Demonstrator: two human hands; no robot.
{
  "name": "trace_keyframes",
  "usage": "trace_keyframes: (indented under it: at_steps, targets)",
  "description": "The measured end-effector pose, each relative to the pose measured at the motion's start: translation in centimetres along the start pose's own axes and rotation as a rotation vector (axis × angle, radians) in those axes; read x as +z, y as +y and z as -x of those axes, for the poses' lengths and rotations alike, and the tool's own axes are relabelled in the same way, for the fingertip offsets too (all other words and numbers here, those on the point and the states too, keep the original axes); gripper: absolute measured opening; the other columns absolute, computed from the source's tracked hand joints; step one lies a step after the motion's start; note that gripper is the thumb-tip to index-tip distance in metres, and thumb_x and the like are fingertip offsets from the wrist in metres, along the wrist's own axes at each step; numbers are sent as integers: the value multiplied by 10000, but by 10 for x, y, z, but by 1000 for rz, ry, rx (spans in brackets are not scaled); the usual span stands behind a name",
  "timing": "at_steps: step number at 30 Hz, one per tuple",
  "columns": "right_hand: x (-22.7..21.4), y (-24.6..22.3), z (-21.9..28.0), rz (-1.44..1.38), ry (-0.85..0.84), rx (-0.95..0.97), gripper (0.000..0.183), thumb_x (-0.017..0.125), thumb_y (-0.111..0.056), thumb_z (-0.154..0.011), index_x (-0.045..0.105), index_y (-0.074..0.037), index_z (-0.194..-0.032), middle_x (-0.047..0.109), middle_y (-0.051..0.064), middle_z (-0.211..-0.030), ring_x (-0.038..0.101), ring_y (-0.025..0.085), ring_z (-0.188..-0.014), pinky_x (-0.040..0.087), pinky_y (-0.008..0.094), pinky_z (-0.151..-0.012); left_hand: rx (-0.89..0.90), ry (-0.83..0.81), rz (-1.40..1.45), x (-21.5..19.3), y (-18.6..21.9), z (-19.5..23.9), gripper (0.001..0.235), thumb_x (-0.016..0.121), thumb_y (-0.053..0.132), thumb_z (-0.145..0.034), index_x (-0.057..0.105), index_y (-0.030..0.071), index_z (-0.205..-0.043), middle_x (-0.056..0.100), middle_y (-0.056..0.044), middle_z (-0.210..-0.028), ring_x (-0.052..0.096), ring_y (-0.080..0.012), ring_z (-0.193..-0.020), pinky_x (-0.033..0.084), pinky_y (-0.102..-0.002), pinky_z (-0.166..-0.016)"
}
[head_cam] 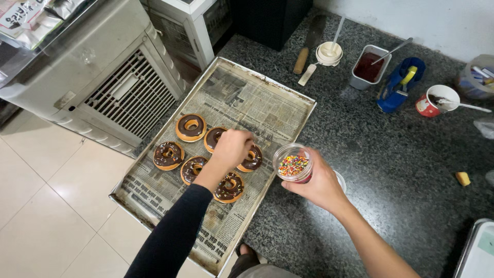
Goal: The person dips donuts into a bowl of chocolate glaze and places them on a tray. Then the person sprinkles colorful toppings onto the glazed donuts. Finally, the person stores a bag of vegetables in a freezer.
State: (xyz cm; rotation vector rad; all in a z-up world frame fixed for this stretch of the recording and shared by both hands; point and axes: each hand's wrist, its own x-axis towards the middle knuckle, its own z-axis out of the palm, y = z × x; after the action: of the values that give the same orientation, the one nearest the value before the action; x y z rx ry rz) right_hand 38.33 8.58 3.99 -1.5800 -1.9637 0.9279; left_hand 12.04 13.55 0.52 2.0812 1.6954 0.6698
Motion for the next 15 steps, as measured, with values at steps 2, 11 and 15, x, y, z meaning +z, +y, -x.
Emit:
trace_keyframes:
  at_steps: [2,11,15]
  targets:
    - [-1,-3,-1,-4,-8,20,967,927,-394,-568,490,-91,-1376,671,152,-1285,683,295,-1167,527,412,-986,7,-3,-37,-4,-8,0,165,668,106,-838,787,75,-949,723,-226,-827,713,-400,-799,574,-476,-784]
    - [0,-4,0,-15,23,7,979,930,-389,-565,491,-90,-1387,664,148,-1298,676,293,-1179,518,412,-997,47,-55,-179,11,-27,-7,126,658,103,-846,763,40,-873,719,-226,-821,715,-408,-828,568,-496,-800]
    - [2,-2,1,-9,25,-4,970,928,-384,-568,496,-90,-1386,666,141,-1294,676,290,-1178,518,407,-999,62,-67,-217,17,-31,-6,220,632,37,-767,781,60,-928,723,-228,-843,723,-396,-837,583,-479,-790]
